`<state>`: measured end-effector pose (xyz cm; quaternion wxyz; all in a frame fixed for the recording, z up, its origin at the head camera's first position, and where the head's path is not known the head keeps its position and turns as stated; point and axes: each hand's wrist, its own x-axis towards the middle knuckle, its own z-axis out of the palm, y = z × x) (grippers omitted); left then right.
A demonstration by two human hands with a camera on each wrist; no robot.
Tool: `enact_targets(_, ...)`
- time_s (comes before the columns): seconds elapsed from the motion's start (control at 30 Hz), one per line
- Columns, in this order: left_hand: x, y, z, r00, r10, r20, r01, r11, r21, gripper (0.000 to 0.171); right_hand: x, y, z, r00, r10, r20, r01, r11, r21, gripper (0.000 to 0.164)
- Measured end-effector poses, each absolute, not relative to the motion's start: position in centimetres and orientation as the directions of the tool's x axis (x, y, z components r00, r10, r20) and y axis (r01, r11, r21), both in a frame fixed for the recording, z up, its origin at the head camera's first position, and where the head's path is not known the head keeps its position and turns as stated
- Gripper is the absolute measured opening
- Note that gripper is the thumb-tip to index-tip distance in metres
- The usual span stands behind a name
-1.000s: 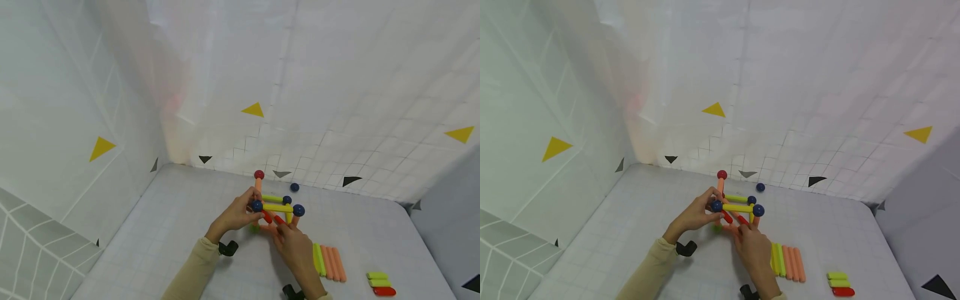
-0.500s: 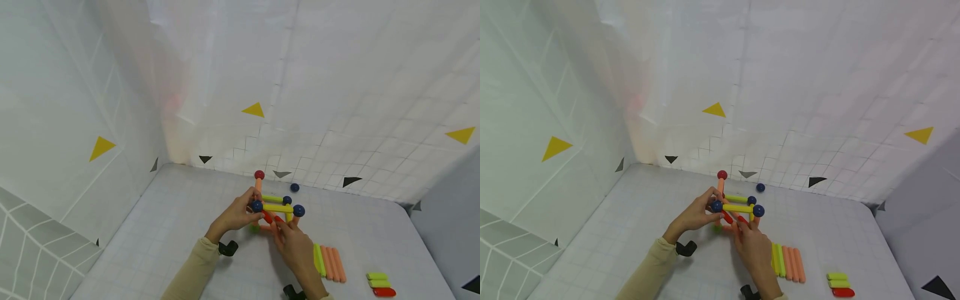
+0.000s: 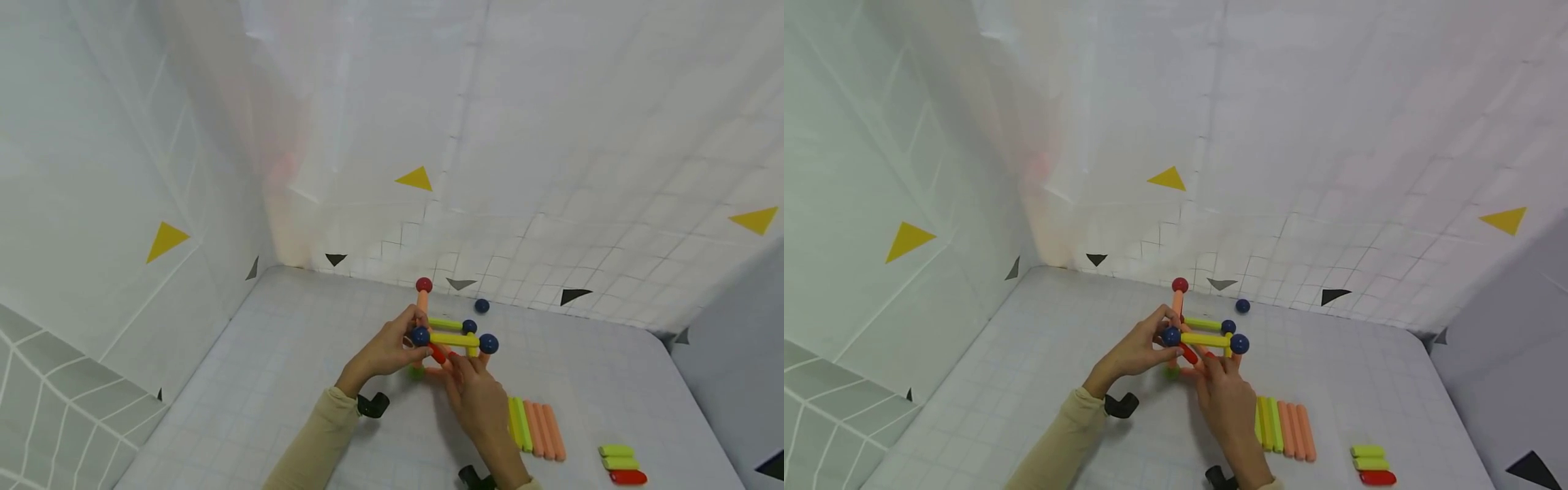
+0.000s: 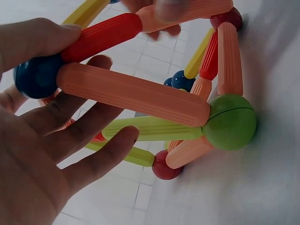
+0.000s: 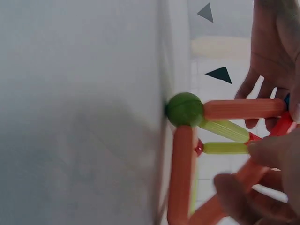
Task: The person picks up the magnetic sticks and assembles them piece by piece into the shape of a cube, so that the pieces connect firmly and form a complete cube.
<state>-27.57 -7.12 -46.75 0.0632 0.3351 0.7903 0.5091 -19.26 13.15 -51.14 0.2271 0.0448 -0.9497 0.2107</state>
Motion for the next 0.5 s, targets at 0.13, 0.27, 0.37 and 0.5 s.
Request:
enact_targets(0.13, -27.49, -7.05, -46.74, -0.769, 0.592, 0.240, 0.465, 0.261, 0.846, 0.044, -19.62, 12.76, -51.54, -0.854, 0.006, 0.521, -0.271, 0.848, -0.455, 0.036)
enact_targets(0.27, -27.44, -6.97, -46.73, -0.770, 0.589, 0.245, 0.470, 0.265, 0.842, 0.044, -19.85, 12.58, -51.82, -0.824, -0.005, 0.566, -0.332, 0.815, -0.475, 0.035)
enact_targets(0.37, -27.43, -6.96, -46.73, -0.770, 0.589, 0.246, 0.472, 0.266, 0.840, 0.045, -19.92, 12.57, -51.89, -0.824, -0.007, 0.566, -0.347, 0.797, -0.494, 0.033)
enact_targets(0.5, -27.40, -6.96, -46.68, -0.768, 0.591, 0.245, 0.476, 0.272, 0.837, 0.047, -20.22, 12.51, -52.16, -0.823, -0.005, 0.568, -0.352, 0.788, -0.504, 0.033)
